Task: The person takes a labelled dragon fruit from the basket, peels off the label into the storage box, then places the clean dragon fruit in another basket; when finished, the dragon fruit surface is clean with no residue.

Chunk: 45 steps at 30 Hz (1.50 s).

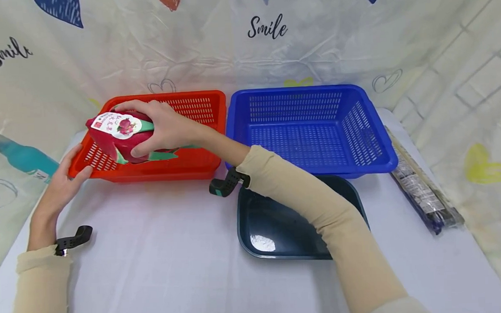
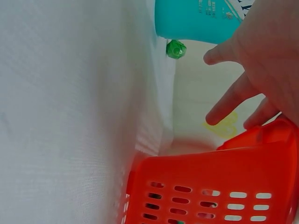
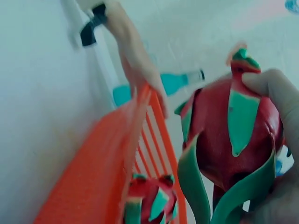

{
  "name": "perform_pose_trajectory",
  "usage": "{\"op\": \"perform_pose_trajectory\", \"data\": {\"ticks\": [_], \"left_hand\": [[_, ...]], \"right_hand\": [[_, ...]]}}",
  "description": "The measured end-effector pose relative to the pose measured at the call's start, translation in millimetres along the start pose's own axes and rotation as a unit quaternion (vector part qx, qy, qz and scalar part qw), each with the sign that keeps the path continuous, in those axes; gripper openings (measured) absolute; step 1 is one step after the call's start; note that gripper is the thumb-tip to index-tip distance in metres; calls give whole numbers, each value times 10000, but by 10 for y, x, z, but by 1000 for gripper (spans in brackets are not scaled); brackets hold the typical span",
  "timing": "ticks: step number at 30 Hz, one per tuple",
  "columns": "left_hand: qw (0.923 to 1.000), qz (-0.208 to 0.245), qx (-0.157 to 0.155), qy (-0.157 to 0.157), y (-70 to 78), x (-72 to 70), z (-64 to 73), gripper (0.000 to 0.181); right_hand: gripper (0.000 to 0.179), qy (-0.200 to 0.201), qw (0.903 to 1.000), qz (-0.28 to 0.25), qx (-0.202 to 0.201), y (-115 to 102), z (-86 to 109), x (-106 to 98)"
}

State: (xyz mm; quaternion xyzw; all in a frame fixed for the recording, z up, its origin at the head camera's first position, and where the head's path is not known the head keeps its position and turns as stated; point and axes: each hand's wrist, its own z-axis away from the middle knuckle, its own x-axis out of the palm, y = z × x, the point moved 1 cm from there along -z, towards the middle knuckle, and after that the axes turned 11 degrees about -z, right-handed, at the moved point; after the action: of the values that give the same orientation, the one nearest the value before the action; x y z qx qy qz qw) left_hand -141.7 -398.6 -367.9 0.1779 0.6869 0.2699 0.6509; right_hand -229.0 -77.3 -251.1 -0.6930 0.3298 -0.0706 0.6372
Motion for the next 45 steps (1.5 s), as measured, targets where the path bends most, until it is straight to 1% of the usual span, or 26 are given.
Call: {"op": "perform_pose_trajectory", "data": {"ticks": [2,5,9,12,14,21,26,32,45], "left_hand": [[10000,-22,8,22,0,6,5,80],[10000,-19,32,13,0,8,-3,80],[10000,15,19,-49,0,0,-20,79],[10000,43,5,-90,-7,-8,-25,79],[9999,58,9,-106,-18,-9,-28,78],[9997,123,128,-143,-38,-12,-50,77],[9998,132,135,-109,-37,-8,-46,77],[9998,140,170,-18,-30,-6,-27,78],[9999,65,122,48,-45,7,-19,80]], "right_hand": [[76,95,9997,173,-157,-53,95,46],[77,214,9981,531,-240,-120,239,101],[80,163,9946,1018,-100,-170,418,153],[80,22,9930,1183,-1,-174,514,182],[81,-52,9924,1228,68,-165,553,194],[81,-105,9923,1202,285,-136,626,220],[81,-209,9919,1229,250,-141,671,291],[83,-388,9926,1114,285,-183,717,384],[82,-659,9913,1133,147,-199,741,466]]}}
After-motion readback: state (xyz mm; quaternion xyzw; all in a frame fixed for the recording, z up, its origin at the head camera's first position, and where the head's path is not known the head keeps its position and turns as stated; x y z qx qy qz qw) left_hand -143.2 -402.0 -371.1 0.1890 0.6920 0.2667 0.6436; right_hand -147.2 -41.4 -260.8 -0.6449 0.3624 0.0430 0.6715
